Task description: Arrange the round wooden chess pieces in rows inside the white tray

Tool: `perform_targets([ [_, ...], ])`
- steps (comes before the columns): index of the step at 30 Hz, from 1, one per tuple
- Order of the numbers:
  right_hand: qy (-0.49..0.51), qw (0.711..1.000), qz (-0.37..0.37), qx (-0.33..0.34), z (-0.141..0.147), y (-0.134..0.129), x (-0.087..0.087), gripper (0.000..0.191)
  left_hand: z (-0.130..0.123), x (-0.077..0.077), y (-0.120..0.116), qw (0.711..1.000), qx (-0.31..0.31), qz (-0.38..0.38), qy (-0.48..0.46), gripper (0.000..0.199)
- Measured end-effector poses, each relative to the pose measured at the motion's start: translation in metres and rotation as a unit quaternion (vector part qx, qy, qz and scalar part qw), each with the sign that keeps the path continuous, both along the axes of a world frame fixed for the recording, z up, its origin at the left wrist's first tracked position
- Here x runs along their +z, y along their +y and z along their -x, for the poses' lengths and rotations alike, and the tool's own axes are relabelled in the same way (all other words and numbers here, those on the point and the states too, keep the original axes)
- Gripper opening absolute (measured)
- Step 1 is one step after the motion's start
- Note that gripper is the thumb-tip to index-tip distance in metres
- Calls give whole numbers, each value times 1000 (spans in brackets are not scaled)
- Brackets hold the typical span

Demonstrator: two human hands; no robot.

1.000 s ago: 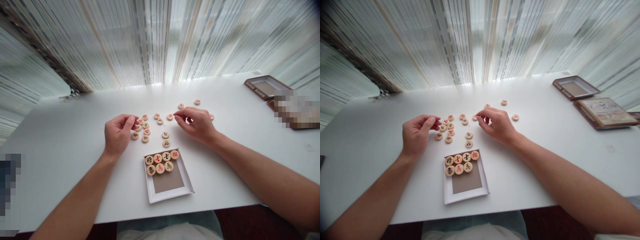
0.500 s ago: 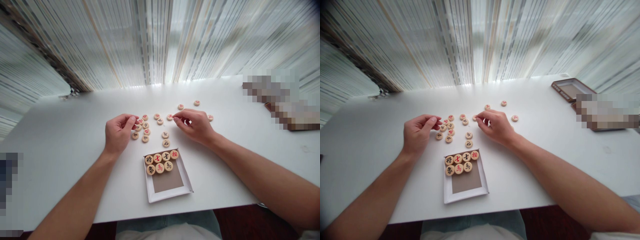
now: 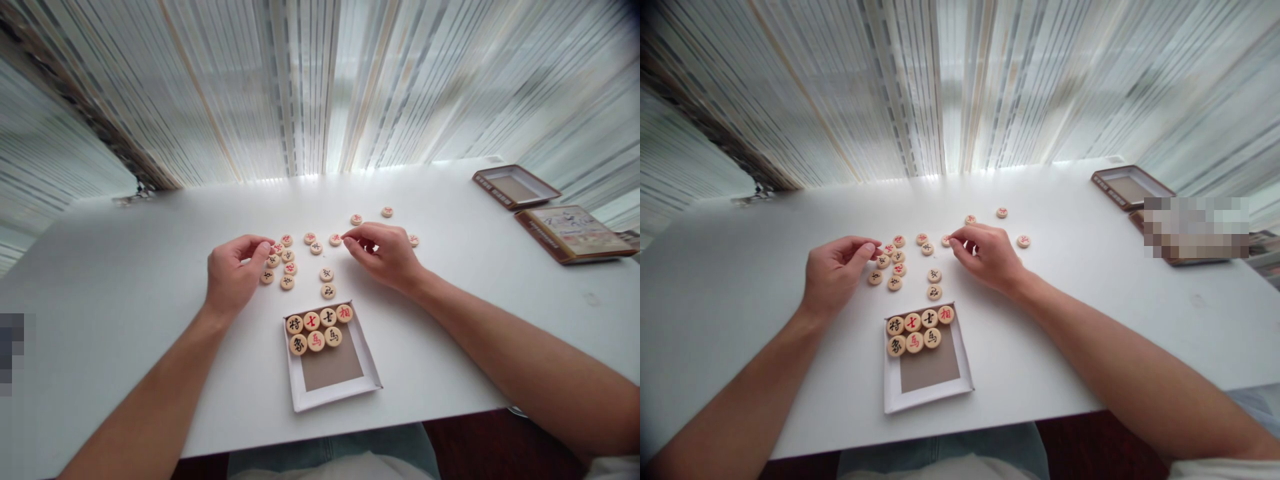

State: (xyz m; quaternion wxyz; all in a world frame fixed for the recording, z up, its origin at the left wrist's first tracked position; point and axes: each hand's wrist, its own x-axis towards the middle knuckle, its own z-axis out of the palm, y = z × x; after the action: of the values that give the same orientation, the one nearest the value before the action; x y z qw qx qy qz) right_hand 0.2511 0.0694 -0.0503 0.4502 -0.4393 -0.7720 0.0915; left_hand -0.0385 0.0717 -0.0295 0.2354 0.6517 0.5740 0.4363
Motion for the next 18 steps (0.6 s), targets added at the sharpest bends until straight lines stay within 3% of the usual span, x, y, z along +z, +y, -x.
perform_targets([
  [6,-4,1000,4,5,0,-1,1,16,-5,3,-4,999,-12,19,34,16],
  [18,-6,1000,7,0,0,-1,1,14,-4,-8,-5,998,-42,23,33,15],
])
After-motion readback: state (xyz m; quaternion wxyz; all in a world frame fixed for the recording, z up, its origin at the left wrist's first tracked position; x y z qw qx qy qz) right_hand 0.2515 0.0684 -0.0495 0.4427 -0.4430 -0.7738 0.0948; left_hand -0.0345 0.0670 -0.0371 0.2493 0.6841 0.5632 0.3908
